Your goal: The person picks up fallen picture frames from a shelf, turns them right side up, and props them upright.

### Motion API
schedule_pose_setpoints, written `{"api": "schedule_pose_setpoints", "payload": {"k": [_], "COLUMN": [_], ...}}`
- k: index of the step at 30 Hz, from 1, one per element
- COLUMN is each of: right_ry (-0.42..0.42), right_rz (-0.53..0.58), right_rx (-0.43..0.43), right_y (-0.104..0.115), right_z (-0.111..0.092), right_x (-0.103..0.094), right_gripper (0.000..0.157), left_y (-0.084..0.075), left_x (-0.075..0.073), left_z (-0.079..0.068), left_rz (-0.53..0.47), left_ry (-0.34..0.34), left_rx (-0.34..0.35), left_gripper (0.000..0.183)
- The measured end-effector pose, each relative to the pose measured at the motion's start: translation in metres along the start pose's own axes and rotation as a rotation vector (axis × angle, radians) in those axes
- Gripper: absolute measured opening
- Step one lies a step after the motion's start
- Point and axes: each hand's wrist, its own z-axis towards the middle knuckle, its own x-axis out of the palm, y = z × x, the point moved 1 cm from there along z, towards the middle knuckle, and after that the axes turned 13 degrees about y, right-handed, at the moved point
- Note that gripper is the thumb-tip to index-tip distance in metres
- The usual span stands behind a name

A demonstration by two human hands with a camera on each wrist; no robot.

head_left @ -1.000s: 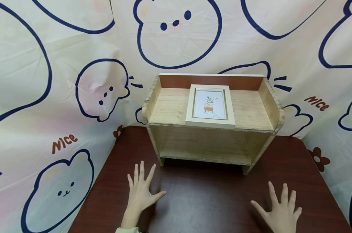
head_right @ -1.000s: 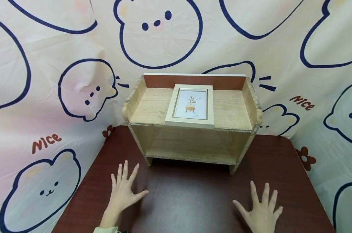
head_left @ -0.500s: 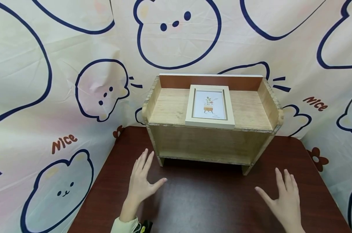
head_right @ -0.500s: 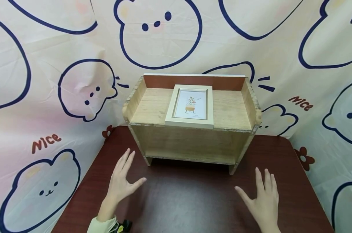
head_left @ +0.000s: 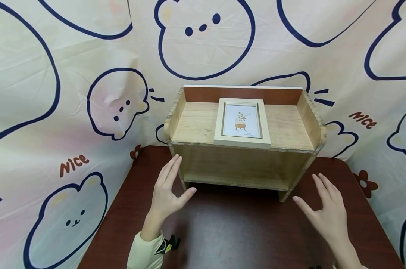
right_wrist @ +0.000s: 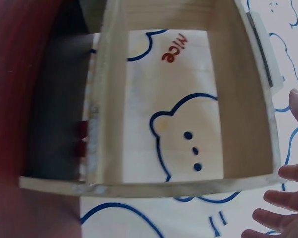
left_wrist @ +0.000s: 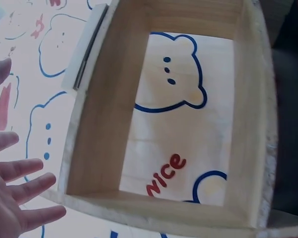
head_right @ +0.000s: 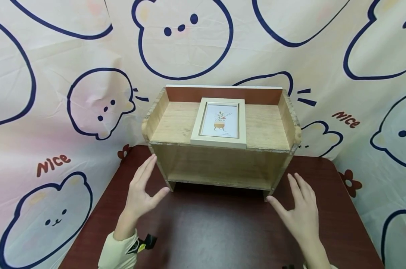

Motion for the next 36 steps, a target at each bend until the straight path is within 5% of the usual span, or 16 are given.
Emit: {"api": "schedule_pose_setpoints", "payload": {"k": [17,28,36], "right_ry": [-0.004,0.039,0.177], "right_rz": [0.077,0.093,0.153], "right_rx": [-0.187,-0.194,-0.111], "right_y": [0.044,0.056,0.062], "right_z": [0.066,0.100,0.127], "right_x": [-0.013,-0.022,-0.026], "right_gripper": [0.073,0.061,0.053], "left_y": [-0.010,-0.016,-0.014], "left_x": [-0.003,-0.006,-0.002], "left_z": [0.052,0.086,0.113], "left_rz": [-0.082,-0.135,-0.146], "left_ry": [0.032,0.064,0.143], "left_rx": [0.046,0.041,-0.031], "left_gripper": [0.079,0.080,0.074]}}
